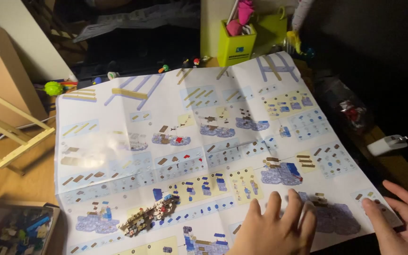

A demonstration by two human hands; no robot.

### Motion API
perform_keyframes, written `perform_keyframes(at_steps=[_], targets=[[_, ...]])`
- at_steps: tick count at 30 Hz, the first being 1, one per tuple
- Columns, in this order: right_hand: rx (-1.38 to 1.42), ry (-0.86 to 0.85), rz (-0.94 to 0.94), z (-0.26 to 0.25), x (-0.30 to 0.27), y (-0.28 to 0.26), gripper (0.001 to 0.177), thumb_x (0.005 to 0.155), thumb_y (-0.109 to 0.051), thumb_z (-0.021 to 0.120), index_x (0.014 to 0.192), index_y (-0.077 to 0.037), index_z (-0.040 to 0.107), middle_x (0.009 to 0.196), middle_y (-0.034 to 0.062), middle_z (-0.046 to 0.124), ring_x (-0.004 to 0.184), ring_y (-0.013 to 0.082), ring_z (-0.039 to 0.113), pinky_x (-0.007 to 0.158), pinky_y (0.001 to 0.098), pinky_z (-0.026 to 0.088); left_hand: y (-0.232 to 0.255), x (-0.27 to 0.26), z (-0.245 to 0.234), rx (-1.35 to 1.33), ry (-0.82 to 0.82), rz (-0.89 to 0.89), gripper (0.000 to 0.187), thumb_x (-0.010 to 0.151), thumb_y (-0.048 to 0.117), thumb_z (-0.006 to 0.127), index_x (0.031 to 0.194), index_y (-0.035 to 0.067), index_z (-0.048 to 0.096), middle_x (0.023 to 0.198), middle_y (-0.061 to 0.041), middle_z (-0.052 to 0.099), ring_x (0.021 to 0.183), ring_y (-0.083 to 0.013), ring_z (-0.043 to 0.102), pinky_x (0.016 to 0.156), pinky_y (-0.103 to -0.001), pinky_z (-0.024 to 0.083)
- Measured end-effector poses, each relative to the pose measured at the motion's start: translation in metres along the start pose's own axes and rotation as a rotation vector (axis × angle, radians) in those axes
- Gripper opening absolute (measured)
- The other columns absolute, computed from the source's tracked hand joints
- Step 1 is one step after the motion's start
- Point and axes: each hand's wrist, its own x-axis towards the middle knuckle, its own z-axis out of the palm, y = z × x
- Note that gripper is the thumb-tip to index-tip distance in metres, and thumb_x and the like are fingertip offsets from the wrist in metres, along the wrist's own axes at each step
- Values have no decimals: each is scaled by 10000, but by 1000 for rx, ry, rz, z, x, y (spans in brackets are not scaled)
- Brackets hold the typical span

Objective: Assembling a miniature building block model by following instructions and picking pieces from a tray.

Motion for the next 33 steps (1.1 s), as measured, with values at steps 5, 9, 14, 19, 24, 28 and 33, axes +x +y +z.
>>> perform_keyframes(at_steps=[5,9,14,19,24,28,33], targets=[[175,56,-42,-22,-6,-55,543,927,40,651,1450,42,507,1129,254,614,940,310,602,787,391,480,26,14,5,75,144,-88,340,958,200,470,1210,50,641,1184,-240,664,933,-427,642,603,-522,466],[293,52,-130,-39,-18,-116,488,914,39,616,1388,22,503,1112,191,636,906,248,636,728,321,516,32,21,-15,37,-148,-174,1172,684,846,385,1496,2,345,1497,-246,401,1321,-419,420,983,-621,316],[358,-36,-243,-56,-32,-165,448,839,-1,651,1272,33,541,1008,167,682,781,180,652,663,232,502,28,27,-37,-100,-141,-245,1119,656,613,684,1476,-36,286,1542,-292,287,1374,-459,353,1024,-580,326],[450,-281,-296,-72,-27,-157,606,693,-110,577,1282,-2,487,1071,208,757,935,239,766,758,295,587,8,33,-61,-417,-208,-256,996,602,43,676,1484,-52,224,1549,-325,231,1392,-486,296,1088,-506,318],[193,-95,-224,-59,21,-65,231,964,-60,584,1180,16,615,1034,128,681,884,189,652,796,263,506,4,42,-82,-623,-31,-554,502,999,301,287,1400,69,481,1378,-146,578,1284,-277,552,996,-346,421],[32,-217,-55,-28,46,-12,229,895,-129,609,1093,-79,712,896,66,728,795,143,669,696,262,495,-11,10,-66,-628,-44,-946,391,932,310,433,1158,146,706,1122,-39,738,1000,-179,730,808,-326,560],[-96,-142,22,-7,63,4,449,874,-255,655,1274,-68,575,1001,101,677,907,239,630,820,369,465,-12,-53,-41,-614,-72,-1010,382,914,313,449,1142,146,706,1111,-39,733,995,-183,722,814,-326,555]])
